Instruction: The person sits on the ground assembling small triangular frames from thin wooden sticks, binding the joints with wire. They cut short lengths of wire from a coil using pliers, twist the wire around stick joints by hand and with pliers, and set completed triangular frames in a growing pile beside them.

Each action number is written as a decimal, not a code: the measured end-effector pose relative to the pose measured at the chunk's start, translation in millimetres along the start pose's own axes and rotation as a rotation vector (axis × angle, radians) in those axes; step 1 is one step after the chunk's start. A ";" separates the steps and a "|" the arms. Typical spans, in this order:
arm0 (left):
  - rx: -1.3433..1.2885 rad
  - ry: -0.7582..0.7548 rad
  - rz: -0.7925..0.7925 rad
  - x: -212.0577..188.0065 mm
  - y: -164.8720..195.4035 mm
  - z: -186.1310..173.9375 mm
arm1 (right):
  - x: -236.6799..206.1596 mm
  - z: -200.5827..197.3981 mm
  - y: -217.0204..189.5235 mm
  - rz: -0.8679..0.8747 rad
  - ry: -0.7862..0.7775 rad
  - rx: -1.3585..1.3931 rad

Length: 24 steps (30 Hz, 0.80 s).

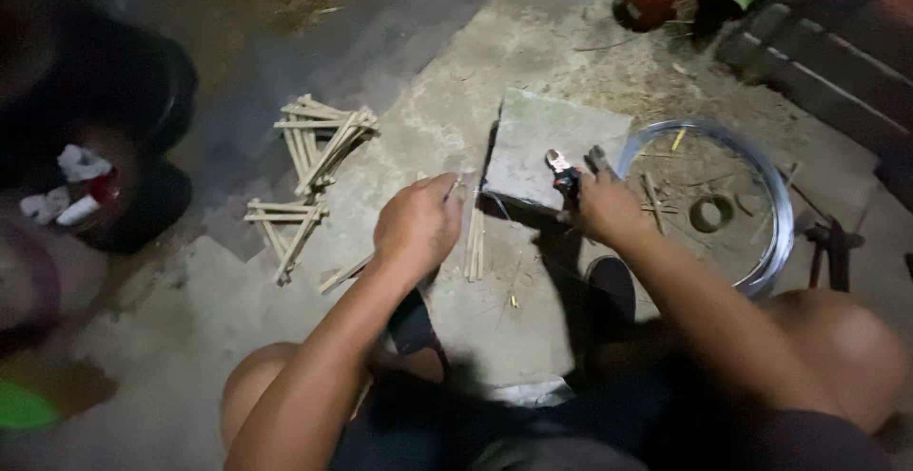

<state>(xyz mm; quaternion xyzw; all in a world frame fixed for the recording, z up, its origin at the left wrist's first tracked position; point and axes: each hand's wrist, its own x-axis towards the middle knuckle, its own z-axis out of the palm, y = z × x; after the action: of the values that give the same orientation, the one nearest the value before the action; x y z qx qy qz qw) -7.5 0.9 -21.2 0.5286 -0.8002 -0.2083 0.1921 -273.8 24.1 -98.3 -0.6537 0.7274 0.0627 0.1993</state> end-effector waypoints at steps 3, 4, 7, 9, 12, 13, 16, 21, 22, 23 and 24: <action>0.025 -0.022 0.005 -1.4 2.4 -0.4 | -2.3 9.6 -6.4 0.051 0.036 -0.043; 0.034 -0.013 0.013 -1.0 2.1 -1.5 | 1.8 9.7 -6.8 0.059 0.080 -0.034; -0.034 0.002 0.058 -2.4 -1.9 -6.4 | 16.5 8.4 -4.2 0.092 0.026 -0.100; -0.028 -0.097 -0.092 2.8 -7.6 -9.0 | 26.1 7.1 -6.8 0.169 -0.100 0.189; -0.145 -0.115 -0.181 11.5 -19.1 -15.2 | 24.5 12.2 -24.5 0.181 -0.249 0.570; -0.206 -0.097 -0.184 12.7 -21.9 -17.1 | 19.5 16.1 -32.0 0.172 -0.287 0.687; -0.228 -0.134 -0.183 12.1 -22.3 -19.4 | -6.6 20.9 -52.5 -0.089 -0.225 0.492; -0.222 -0.130 -0.240 10.6 -18.4 -17.7 | -33.0 20.9 -73.0 -0.316 0.063 0.360; -0.236 -0.133 -0.242 10.3 -19.0 -17.6 | -35.3 20.9 -74.9 -0.342 0.129 0.376; -0.244 -0.131 -0.256 10.4 -19.7 -17.1 | -35.9 20.8 -76.1 -0.339 0.147 0.373; -0.252 -0.130 -0.269 10.6 -20.2 -16.4 | -36.3 20.7 -76.7 -0.334 0.166 0.370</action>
<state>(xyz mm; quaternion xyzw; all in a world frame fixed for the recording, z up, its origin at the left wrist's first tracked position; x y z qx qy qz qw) 12.7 -18.2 -17.4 0.5881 -0.7006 -0.3643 0.1749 -192.3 54.4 -90.7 -0.7201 0.6222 -0.1588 0.2628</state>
